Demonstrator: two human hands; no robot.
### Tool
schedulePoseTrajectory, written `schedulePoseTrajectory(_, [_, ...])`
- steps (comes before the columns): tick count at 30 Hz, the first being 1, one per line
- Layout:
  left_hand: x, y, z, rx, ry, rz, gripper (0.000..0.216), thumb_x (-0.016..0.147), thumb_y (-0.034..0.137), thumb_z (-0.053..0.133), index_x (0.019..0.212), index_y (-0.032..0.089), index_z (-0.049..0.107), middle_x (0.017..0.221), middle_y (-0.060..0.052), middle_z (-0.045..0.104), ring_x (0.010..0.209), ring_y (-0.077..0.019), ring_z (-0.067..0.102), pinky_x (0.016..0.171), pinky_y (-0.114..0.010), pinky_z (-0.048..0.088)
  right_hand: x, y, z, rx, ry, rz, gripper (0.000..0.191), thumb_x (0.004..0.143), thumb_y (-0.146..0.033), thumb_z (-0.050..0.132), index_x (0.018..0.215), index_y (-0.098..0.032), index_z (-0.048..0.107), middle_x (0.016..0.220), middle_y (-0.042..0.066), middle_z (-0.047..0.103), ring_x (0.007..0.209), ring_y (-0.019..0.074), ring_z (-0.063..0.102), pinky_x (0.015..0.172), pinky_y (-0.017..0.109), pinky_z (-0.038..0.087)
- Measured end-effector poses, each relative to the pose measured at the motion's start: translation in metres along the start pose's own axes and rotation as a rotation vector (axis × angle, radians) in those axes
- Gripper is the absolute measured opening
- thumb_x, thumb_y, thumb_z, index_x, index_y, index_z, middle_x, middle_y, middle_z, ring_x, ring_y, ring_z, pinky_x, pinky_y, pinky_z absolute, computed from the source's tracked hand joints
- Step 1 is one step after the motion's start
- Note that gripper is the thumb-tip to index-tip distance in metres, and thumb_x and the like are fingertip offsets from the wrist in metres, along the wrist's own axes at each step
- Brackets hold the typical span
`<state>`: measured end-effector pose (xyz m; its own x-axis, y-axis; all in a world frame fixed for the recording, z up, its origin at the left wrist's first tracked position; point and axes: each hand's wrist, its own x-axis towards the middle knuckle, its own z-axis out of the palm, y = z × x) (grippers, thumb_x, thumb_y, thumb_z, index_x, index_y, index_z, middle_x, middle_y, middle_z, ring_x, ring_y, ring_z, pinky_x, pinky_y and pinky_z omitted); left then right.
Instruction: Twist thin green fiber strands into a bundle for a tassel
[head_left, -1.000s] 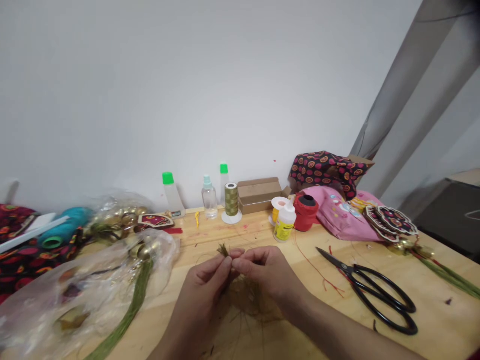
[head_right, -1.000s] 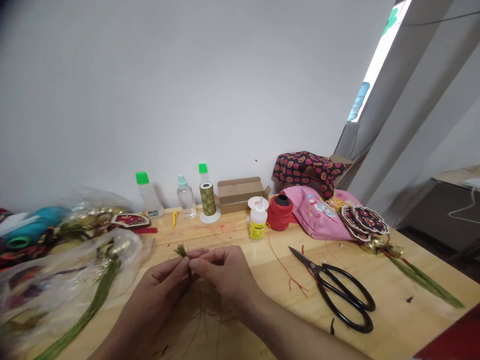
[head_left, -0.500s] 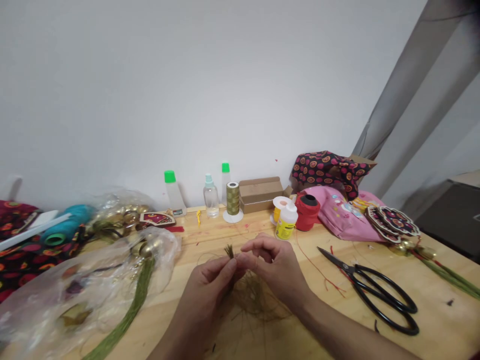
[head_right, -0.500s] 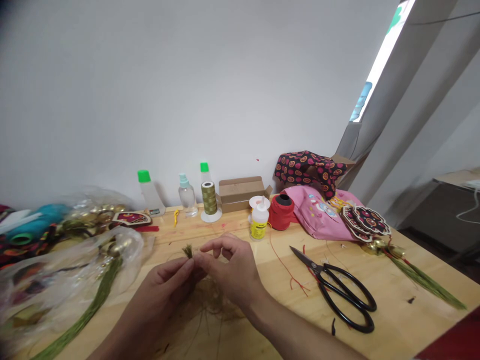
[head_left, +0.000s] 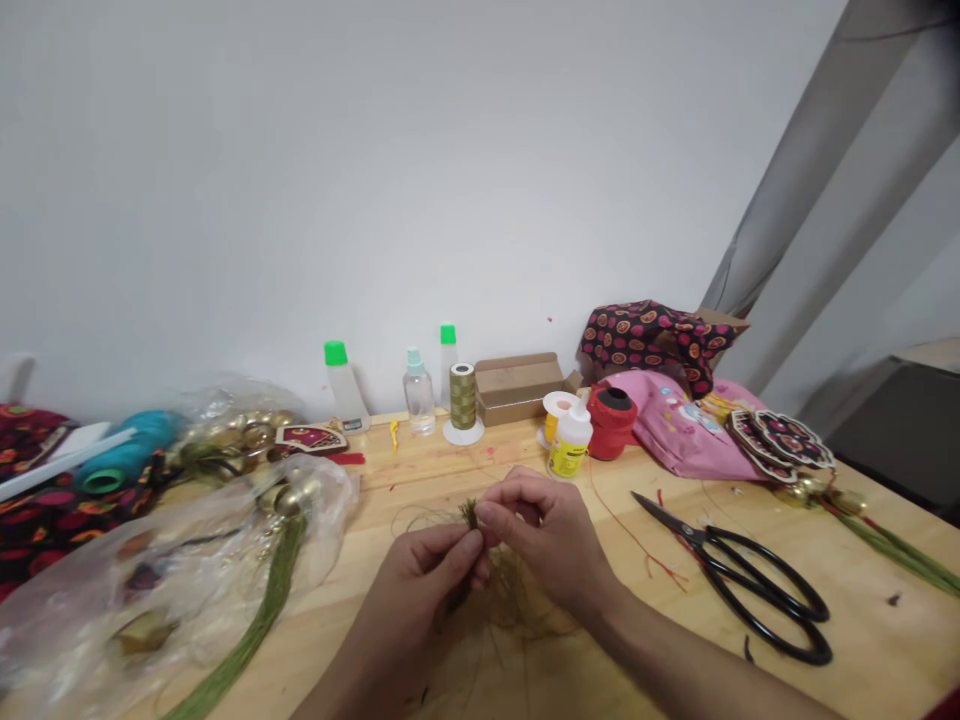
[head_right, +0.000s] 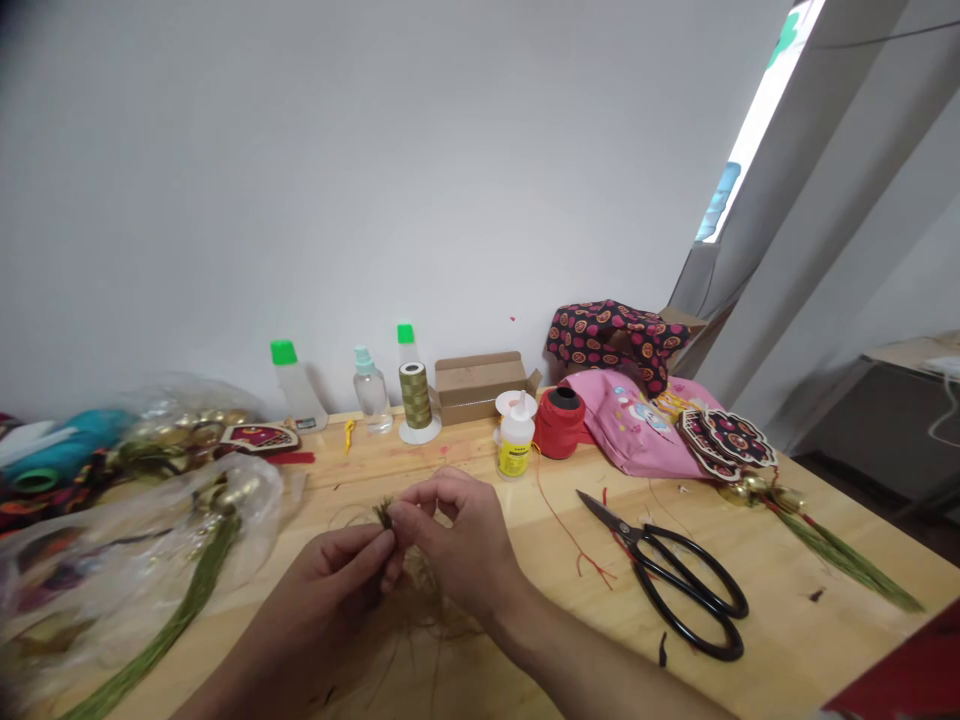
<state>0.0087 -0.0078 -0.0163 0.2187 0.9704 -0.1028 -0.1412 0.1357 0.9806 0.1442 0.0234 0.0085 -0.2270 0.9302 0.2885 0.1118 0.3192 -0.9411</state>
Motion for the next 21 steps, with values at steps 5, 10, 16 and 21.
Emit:
schedulePoseTrajectory(5, [0.000,0.000,-0.001,0.055,-0.002,-0.015,0.029,0.075,0.033,0.051,0.051,0.016,0.052,0.048,0.005,0.038,0.047,-0.0084,0.028,0.046,-0.023,0.022,0.001,0.003,-0.002,-0.016,-0.007,-0.002,0.009,0.070,-0.020,0.059,0.063,-0.015,0.061,0.058,-0.003,0.051,0.054,0.0093,0.048,0.052,0.022,0.039])
schedulePoseTrajectory(10, [-0.002,0.011,0.000,0.249,0.176,0.174,0.020,0.074,0.031,0.052,0.062,0.019,0.063,0.084,-0.004,0.058,0.081,-0.0167,0.049,0.073,-0.025,0.035,-0.001,-0.001,0.000,0.057,-0.072,-0.001,0.023,0.077,-0.027,0.050,0.097,-0.018,0.057,0.090,0.004,0.060,0.074,0.0131,0.054,0.066,0.025,0.043])
schedulePoseTrajectory(16, [-0.003,0.017,-0.001,0.034,0.329,0.190,0.013,0.069,0.027,0.058,0.066,0.019,0.068,0.121,-0.005,0.048,0.111,-0.0231,0.039,0.090,-0.029,0.032,-0.011,0.000,0.015,0.065,-0.441,-0.187,0.021,0.082,-0.018,0.039,0.079,-0.017,0.060,0.077,0.000,0.058,0.077,0.0121,0.054,0.073,0.023,0.040])
schedulePoseTrajectory(21, [0.000,0.016,-0.010,-0.683,0.283,-0.016,0.019,0.076,0.014,0.047,0.068,0.013,0.065,0.066,-0.005,0.063,0.066,-0.0144,0.059,0.065,-0.028,0.050,-0.006,0.013,0.015,-0.184,-0.427,-0.235,0.028,0.082,-0.021,0.042,0.056,-0.017,0.053,0.057,-0.003,0.050,0.060,0.0101,0.049,0.061,0.020,0.039])
